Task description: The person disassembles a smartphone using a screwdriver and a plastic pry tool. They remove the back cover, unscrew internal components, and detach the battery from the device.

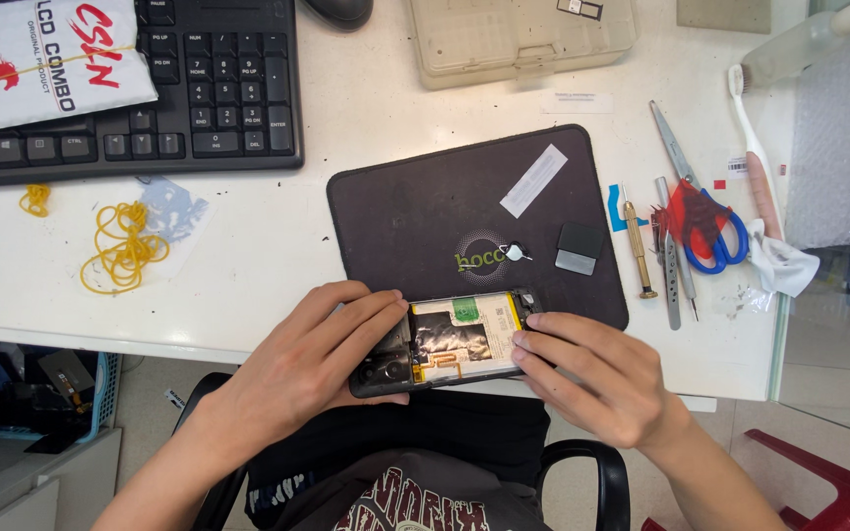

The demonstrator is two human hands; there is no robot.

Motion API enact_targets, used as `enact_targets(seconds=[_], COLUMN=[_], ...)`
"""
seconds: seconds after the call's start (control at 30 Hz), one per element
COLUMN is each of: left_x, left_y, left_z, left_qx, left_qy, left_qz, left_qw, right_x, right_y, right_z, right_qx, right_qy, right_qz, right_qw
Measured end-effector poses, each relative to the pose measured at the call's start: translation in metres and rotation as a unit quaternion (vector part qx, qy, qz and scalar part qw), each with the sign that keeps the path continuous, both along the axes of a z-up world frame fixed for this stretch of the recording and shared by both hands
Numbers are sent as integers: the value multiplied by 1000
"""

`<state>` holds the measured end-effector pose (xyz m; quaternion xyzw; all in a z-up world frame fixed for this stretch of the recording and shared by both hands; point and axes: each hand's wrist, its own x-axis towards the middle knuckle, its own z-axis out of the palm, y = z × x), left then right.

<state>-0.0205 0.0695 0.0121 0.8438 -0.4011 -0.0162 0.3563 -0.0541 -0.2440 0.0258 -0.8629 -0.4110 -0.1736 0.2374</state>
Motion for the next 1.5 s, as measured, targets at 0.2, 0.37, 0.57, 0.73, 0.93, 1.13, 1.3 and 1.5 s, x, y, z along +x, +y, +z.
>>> enact_targets(seconds=[0.2, 0.37, 0.57, 0.73, 0.93, 1.13, 1.3, 1.5], left_x=[8, 7, 6, 6, 8, 8, 7, 5], left_y=[3, 3, 6, 5, 3, 1, 0, 1], left_z=[-1, 0, -3, -3, -4, -4, -6, -8], left_qx=[-2, 22, 16, -10, -52, -55, -46, -42], left_qy=[-1, -5, -17, -10, 10, 12, 4, -5], left_qz=[-13, -23, -19, -9, 5, 18, 24, 32], left_qw=[1000, 999, 1000, 1000, 999, 998, 999, 999], right_x=[36, 77, 84, 83, 89, 91, 94, 95], right_y=[-7, 15, 28, 30, 18, -3, -16, -24], right_z=[17, 8, -1, -7, -2, -1, -9, -19], right_qx=[111, -27, -18, -42, 16, 193, 283, 416], right_qy=[163, 185, 195, 147, 278, 490, 539, 610], right_qz=[-38, -29, -28, -13, -33, -46, -47, -20], right_qw=[980, 982, 980, 988, 960, 849, 792, 674])
